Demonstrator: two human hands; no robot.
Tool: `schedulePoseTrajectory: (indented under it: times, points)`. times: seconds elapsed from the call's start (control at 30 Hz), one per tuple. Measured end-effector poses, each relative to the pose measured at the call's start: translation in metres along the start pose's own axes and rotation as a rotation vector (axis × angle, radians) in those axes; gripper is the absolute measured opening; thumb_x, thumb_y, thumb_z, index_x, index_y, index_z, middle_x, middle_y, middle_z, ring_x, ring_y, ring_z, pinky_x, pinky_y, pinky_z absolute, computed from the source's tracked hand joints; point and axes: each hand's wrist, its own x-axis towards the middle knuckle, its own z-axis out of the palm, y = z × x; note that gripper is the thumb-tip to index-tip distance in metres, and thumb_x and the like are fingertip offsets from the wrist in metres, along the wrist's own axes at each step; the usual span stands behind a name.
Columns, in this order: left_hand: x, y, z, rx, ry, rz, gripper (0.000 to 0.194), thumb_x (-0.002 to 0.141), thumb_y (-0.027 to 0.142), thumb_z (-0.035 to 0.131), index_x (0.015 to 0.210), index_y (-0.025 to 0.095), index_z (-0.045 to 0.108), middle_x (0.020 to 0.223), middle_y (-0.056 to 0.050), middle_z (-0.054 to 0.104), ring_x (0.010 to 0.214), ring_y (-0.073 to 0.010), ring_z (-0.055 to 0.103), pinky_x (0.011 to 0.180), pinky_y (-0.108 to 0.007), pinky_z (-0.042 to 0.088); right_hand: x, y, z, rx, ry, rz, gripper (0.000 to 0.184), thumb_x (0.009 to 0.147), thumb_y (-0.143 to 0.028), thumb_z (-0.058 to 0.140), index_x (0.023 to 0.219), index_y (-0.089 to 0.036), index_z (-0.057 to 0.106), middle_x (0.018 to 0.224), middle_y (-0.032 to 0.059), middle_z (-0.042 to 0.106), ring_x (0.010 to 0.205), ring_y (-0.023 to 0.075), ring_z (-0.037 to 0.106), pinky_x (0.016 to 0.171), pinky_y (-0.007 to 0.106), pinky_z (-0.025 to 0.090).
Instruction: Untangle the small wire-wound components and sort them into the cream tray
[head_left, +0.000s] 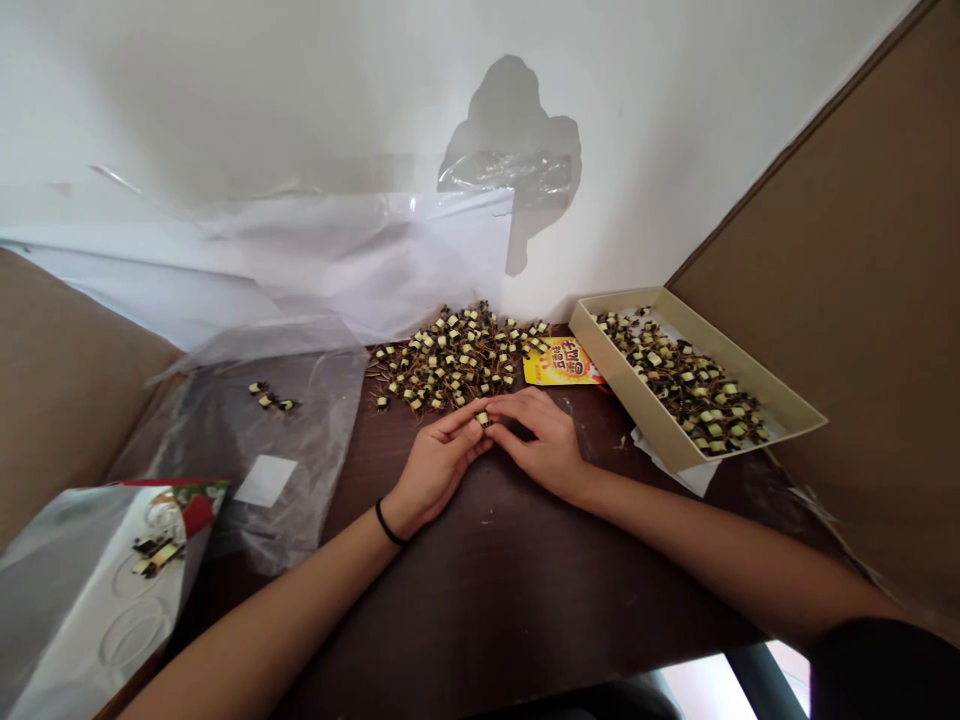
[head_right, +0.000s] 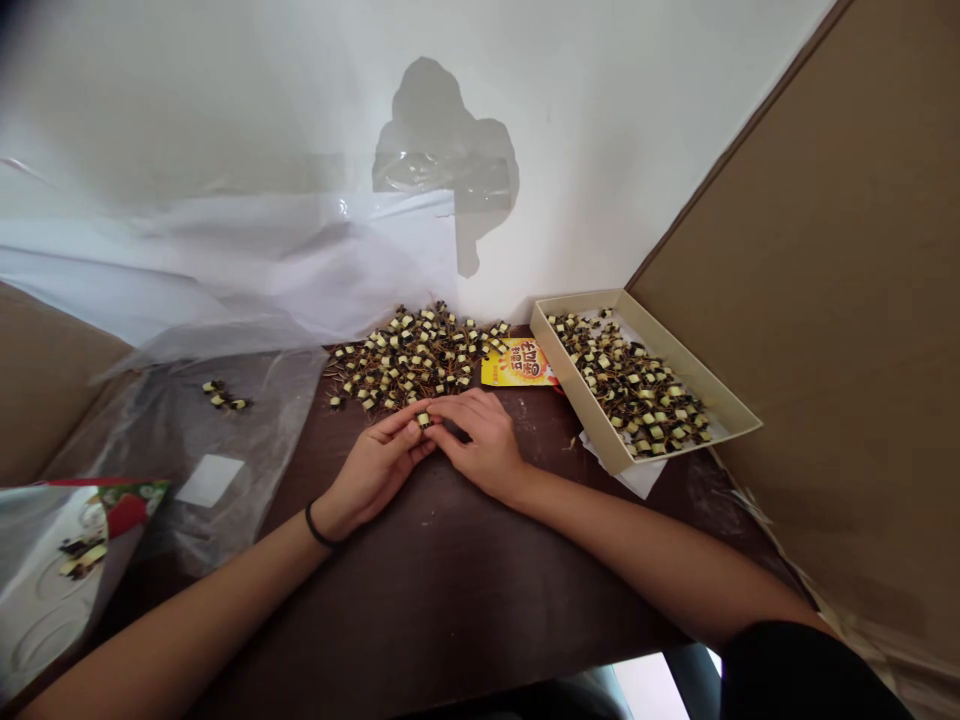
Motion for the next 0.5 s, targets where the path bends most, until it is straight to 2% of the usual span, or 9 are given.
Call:
schedulePoseTrajectory:
  times: [0.23,0.5]
  points:
    - [-0.0007,0.0007,0.0005,0.008,0.017,-0.010,0.030,0.067,0.020,0.079,0.096,0.019,0.075,0.094,-0.005,0.073,0.083,-0.0113,0.064,0.084,-0.026,0.049,0.0047,0.0041,-0.0036,-0.035,-0.089,-0.020,0.009,0.083,-0.024,0.063,0.090,-0.022,0.067,0.082,0.0027,0.071,0.081,0.0188,0.065,0.075,0.036,0.050]
    - [0.0002,0.0011,-0.0008,0.010,-0.010,-0.022,0.031,0.068,0.022,0.079,0.099,0.020,0.075,0.093,-0.005,0.073,0.084,-0.0119,0.064,0.083,-0.026,0.049,0.0021,-0.0011,-0.0023,-0.020,-0.019,0.010,0.008,0.082,-0.023,0.064,0.090,-0.022,0.065,0.080,0.0015,0.071,0.078,0.0172,0.066,0.074,0.034,0.050]
